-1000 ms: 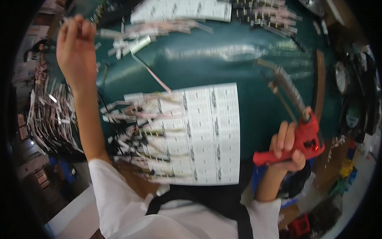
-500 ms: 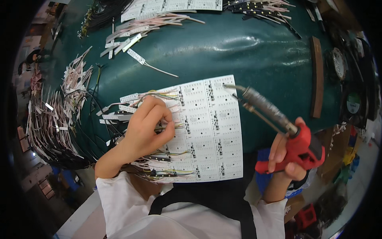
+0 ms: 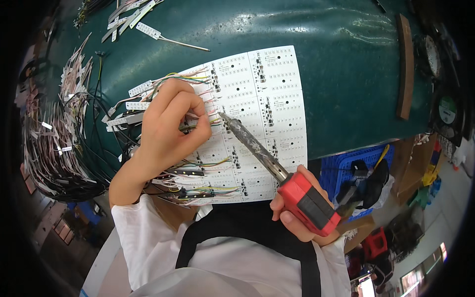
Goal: The person solders wires from a wiring harness onto a grid of LED circuit boards with a soldering iron.
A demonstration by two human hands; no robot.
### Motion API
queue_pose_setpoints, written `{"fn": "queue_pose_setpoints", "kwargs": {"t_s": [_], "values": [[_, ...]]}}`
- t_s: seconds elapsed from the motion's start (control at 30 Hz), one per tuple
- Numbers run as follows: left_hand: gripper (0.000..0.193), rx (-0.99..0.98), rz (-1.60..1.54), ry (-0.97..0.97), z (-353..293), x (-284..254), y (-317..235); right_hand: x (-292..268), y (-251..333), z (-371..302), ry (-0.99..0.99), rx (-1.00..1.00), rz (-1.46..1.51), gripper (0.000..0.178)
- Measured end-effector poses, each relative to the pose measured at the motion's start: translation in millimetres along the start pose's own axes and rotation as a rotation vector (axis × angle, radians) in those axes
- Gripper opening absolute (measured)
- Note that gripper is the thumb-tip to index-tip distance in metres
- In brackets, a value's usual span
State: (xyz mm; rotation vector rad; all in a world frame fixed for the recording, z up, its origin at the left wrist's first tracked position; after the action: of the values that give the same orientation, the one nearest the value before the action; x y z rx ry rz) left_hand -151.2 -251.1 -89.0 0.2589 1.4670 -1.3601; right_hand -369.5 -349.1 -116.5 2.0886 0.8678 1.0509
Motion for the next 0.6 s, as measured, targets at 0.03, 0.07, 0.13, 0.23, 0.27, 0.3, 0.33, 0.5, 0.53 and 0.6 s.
{"fn": "queue_pose_setpoints", "kwargs": {"t_s": [0.03,0.07,0.13,0.23,0.27,0.3,0.33,0.5,0.53,0.6], "values": [[0.019,0.003,0.008,0.025,-1,1,0,0,1,0,-0.015,-0.02,-0.059,0.061],[0.019,0.006,0.018,0.05,-1,3,-1,1,4,1,-0.012,-0.067,-0.115,0.061],[0.019,0.009,0.014,0.049,-1,3,0,1,2,2,-0.004,-0.06,-0.18,0.06],[0.02,0.026,0.016,0.034,-2,3,-1,0,0,1,0.041,-0.076,-0.305,0.06],[0.02,0.045,0.022,0.019,-2,2,-2,1,-1,0,0.059,-0.075,-0.369,0.06],[0.02,0.042,0.021,0.018,-2,2,-2,0,-3,-1,0.06,-0.072,-0.37,0.06],[0.02,0.04,0.03,0.018,-2,2,-2,-1,-2,-2,0.05,-0.093,-0.401,0.06],[0.02,0.052,0.059,0.003,-2,3,-3,0,2,-4,0.02,-0.214,-0.444,0.063],[0.019,0.051,0.068,0.002,-2,3,-3,2,3,-4,0.043,-0.232,-0.453,0.064],[0.019,0.052,0.077,0.002,-2,3,-2,4,6,-4,0.065,-0.25,-0.462,0.066]]}}
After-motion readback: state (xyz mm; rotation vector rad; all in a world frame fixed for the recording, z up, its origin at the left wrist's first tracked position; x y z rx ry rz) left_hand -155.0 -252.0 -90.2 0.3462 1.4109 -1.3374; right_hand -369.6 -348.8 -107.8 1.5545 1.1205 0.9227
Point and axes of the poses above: each hand's wrist, its own z-axis towards the middle knuckle, its own x-axis out of the palm, y = z × x, the point moved 9 cm from there along z, towards the middle knuckle, and after that the axes turned 5 degrees about z, right-handed, at the moved point
